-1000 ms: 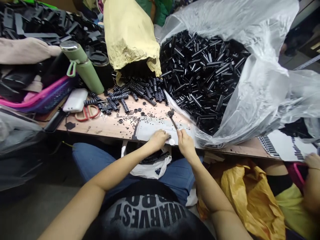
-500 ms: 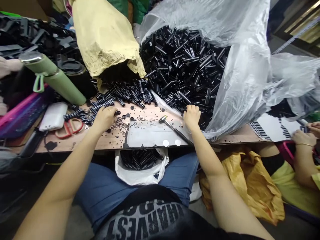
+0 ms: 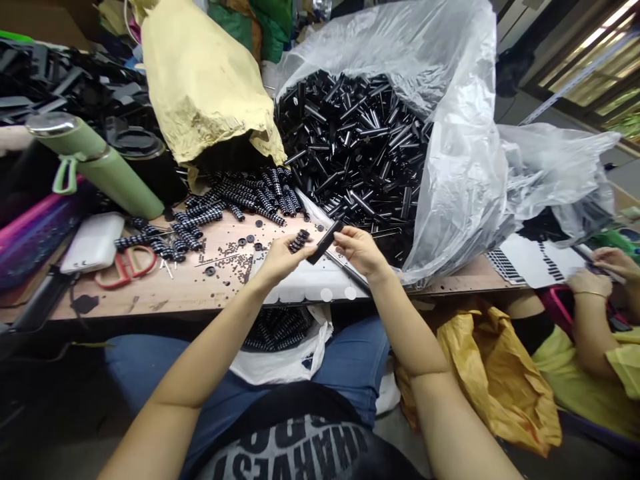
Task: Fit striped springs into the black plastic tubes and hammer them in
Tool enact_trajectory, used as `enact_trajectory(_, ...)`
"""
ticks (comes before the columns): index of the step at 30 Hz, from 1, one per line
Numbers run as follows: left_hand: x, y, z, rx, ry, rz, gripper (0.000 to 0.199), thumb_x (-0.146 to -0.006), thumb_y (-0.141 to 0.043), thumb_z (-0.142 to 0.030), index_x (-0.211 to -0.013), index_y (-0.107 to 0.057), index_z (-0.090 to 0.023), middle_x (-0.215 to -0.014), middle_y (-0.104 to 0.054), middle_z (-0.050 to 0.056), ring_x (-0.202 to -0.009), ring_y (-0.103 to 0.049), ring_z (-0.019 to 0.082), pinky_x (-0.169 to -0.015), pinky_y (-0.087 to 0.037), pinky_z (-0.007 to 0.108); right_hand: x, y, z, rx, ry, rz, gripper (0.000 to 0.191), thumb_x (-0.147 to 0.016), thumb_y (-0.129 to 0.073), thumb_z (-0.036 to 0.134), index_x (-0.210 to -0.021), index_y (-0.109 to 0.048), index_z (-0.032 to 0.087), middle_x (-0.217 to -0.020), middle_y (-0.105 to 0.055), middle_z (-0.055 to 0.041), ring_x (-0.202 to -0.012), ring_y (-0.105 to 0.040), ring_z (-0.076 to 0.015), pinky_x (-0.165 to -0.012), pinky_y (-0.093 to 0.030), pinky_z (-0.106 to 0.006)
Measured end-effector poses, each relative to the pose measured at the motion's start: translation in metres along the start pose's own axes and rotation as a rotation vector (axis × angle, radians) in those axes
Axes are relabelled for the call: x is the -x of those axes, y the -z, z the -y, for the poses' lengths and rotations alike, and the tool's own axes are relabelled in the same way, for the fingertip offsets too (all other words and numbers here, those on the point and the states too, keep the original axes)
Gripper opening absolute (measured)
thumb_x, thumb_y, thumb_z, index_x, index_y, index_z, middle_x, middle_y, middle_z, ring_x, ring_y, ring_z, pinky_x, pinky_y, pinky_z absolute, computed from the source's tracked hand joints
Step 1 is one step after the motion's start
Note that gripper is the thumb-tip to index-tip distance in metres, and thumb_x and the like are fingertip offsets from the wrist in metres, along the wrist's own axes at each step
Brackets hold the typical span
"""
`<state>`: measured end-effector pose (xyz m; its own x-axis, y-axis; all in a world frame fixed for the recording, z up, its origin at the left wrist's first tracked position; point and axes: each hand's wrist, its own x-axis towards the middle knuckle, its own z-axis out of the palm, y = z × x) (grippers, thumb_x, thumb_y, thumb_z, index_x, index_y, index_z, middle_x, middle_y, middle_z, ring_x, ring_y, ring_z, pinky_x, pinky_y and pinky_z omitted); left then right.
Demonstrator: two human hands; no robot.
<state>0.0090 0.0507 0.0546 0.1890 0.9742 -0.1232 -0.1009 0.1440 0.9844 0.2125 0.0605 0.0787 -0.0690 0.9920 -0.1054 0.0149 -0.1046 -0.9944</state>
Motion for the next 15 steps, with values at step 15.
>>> enact_trajectory(15, 0.018, -0.001, 0.015, 0.402, 0.117, 0.124, 0.046, -0.078, -0.068, -0.049, -0.109, -0.056, -0.018, -0.071, -0.057, -0.003, -0.052, -0.055, 0.009, -0.049, -0.049, 0.023, 0.051, -0.017, -0.029, 0.855, 0.478, 0.248, 0.116, -0.058, -0.074, 0.022, -0.151, -0.004, 0.018, -0.153, -0.018, -0.0183, -0.145, -0.014, -0.0333, -0.117, -0.022, -0.053)
